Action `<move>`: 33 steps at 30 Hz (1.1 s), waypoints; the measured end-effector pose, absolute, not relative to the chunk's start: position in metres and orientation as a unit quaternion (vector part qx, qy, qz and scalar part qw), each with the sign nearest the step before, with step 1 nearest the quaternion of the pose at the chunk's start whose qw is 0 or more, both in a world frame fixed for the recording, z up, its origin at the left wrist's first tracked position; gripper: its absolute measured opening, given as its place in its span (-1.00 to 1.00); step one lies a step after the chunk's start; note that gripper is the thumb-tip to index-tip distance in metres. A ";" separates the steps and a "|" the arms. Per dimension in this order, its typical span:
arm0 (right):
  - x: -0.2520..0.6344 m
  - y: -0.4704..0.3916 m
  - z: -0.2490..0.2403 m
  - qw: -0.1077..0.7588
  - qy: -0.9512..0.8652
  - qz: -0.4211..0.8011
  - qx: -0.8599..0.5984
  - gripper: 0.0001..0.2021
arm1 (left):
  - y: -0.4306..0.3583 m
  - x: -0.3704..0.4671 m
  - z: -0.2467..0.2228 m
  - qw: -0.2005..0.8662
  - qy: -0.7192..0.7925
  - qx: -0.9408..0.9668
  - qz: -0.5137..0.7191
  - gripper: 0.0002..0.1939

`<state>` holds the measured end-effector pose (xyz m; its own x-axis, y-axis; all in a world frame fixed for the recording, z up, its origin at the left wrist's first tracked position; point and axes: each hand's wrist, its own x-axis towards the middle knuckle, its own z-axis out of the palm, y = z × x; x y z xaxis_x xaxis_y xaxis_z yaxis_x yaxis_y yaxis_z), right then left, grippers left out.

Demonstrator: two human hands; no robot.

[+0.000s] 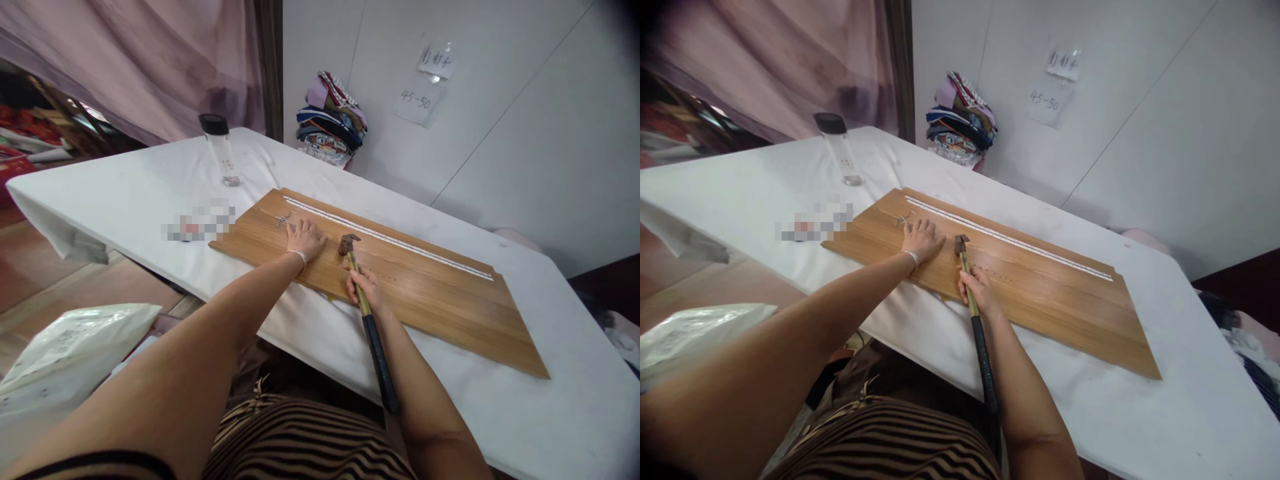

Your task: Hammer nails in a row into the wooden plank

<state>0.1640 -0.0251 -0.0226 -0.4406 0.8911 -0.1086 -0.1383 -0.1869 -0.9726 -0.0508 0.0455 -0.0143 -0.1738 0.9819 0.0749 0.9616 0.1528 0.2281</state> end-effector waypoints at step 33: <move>0.165 -0.024 -0.026 0.382 -0.512 0.676 -0.367 -0.50 | 0.046 -0.051 -0.017 0.045 0.758 0.641 0.115 -0.41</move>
